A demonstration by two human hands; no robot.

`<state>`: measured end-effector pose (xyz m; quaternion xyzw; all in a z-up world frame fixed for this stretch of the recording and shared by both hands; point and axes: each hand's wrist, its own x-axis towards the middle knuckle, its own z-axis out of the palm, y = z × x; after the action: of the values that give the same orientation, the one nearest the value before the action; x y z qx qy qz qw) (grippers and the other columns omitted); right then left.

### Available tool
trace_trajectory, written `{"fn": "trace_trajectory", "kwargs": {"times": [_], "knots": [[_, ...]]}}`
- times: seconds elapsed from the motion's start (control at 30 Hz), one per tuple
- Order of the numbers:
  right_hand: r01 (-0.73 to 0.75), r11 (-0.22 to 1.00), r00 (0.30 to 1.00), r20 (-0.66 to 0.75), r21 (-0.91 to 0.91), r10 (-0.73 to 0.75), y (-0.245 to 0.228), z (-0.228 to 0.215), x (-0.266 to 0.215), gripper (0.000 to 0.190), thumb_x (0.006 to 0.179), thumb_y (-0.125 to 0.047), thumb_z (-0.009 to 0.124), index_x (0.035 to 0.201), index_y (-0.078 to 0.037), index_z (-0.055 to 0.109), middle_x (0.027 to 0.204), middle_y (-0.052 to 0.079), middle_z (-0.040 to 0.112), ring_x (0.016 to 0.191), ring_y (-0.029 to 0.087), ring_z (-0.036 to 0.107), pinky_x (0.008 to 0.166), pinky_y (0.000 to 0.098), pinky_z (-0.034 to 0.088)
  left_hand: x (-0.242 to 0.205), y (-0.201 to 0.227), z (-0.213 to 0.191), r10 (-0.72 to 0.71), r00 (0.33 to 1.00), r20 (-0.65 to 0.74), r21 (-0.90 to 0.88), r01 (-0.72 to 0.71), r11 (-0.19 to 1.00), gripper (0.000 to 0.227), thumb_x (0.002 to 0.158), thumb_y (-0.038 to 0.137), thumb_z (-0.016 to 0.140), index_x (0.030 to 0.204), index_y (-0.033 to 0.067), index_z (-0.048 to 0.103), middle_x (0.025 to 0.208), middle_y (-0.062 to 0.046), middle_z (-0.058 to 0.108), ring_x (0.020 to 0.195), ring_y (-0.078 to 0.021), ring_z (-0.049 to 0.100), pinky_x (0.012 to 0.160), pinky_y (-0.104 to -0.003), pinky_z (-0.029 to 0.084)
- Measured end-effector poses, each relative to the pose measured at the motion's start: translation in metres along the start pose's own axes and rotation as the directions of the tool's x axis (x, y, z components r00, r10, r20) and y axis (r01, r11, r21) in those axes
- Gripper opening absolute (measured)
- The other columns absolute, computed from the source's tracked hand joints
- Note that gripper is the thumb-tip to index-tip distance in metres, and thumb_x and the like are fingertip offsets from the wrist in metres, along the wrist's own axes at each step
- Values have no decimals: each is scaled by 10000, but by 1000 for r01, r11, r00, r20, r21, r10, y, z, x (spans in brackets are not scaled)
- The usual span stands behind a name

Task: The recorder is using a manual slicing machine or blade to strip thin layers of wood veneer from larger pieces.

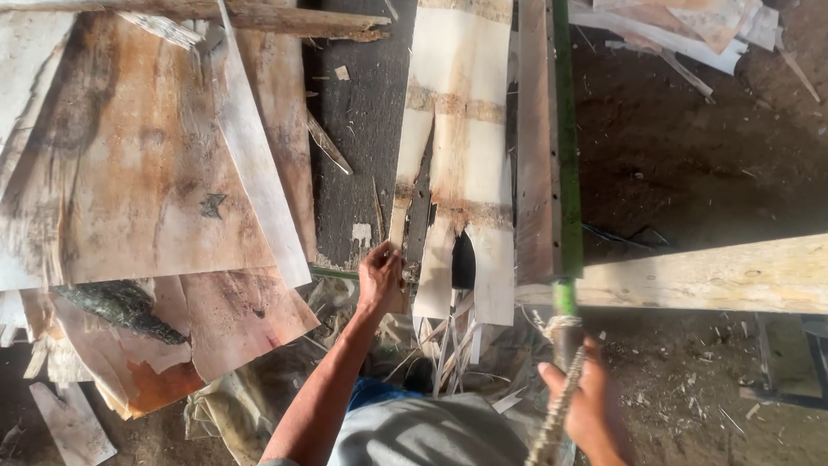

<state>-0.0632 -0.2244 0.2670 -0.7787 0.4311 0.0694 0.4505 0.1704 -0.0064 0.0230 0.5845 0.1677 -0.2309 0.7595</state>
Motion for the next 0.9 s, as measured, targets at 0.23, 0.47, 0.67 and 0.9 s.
{"fn": "trace_trajectory", "kwargs": {"times": [0.23, 0.47, 0.67, 0.9], "knots": [[157, 907, 979, -62, -392, -196, 153, 95, 100, 744, 799, -120, 743, 1438, -16, 377, 866, 209, 702, 795, 440, 707, 748, 551, 563, 5, -39, 12, -7, 998, 64, 59, 3, 998, 389, 1009, 184, 665, 1317, -40, 587, 893, -93, 702, 641, -116, 614, 492, -251, 554], [-47, 999, 998, 33, 0, 47, 44, 54, 36, 594, 807, -135, 711, 1340, -93, 453, 683, 115, 659, 480, 241, 636, 457, 400, 518, -3, 16, 15, -52, 996, -72, 130, 61, 990, 398, 975, 124, 629, 1367, 95, 573, 950, -120, 717, 594, -135, 594, 435, -273, 516], [-31, 999, 998, 64, 33, 29, 67, 50, 45, 468, 830, -116, 700, 1239, -57, 479, 631, 109, 648, 442, 209, 620, 424, 368, 504, 46, -25, -5, 143, 985, -96, 292, -109, 950, 487, 969, 157, 603, 1452, 167, 538, 1049, -129, 766, 602, -120, 629, 448, -277, 518], [-142, 989, 988, 75, 48, 138, 55, 47, 40, 654, 854, -76, 655, 1427, -139, 347, 597, 136, 626, 445, 212, 604, 401, 367, 490, -14, 19, 38, 383, 923, 25, 939, -153, 309, 656, 1022, 454, 482, 1591, 171, 320, 1457, -140, 515, 1213, -321, 521, 984, -561, 436]]}}
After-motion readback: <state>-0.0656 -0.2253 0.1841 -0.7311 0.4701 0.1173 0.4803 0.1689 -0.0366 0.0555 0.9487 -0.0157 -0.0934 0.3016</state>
